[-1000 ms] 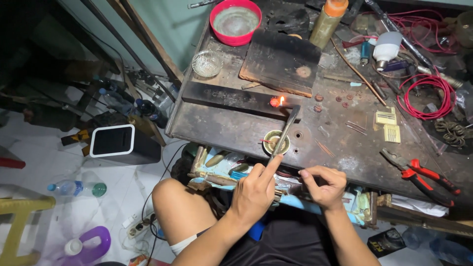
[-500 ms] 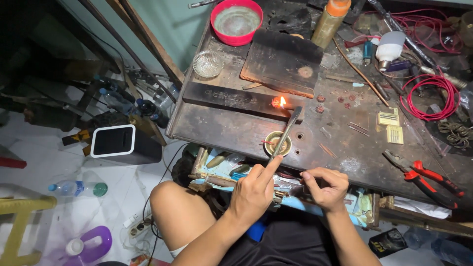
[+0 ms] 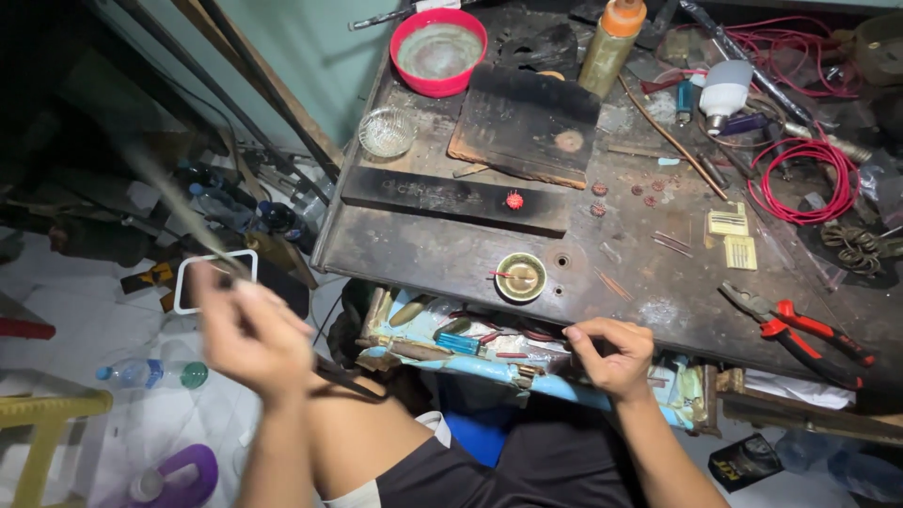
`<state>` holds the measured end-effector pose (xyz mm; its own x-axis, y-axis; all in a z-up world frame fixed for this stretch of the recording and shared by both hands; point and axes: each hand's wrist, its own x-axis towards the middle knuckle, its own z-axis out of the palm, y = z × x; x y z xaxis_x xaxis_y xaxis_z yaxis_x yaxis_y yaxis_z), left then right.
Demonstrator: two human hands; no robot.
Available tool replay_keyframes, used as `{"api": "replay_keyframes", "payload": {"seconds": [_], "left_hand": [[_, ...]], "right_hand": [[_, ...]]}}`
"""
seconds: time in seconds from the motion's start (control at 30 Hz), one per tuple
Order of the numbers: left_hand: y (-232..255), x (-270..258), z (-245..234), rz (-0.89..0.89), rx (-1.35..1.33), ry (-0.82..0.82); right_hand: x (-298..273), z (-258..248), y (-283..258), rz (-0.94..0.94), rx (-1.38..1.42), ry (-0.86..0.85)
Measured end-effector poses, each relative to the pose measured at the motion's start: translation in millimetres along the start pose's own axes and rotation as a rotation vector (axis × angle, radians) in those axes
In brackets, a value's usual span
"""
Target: Soldering small jewelry components using a torch and pliers on a workbench.
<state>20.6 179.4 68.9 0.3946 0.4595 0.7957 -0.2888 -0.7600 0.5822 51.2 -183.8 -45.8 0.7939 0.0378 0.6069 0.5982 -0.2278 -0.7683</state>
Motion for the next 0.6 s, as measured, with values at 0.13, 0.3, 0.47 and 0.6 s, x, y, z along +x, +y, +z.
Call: {"api": "replay_keyframes", "payload": {"seconds": [0.13, 0.3, 0.47, 0.6], "left_hand": [[-71, 53, 10, -0.008, -0.101, -0.013], [-140, 101, 64, -0.353, -0.148, -0.374], [-192, 105, 120, -0.407, -0.098, -0.665], [-234, 85, 148, -0.520, -0.158, -0.775]], "right_hand": [[1, 2, 0, -0.006, 0.017, -0.004], [6, 5, -6, -0.003, -0.040, -0.015], [3, 5, -3, 0.002, -0.047, -0.011], [6, 6, -6, 0.003, -0.040, -0.009]]}}
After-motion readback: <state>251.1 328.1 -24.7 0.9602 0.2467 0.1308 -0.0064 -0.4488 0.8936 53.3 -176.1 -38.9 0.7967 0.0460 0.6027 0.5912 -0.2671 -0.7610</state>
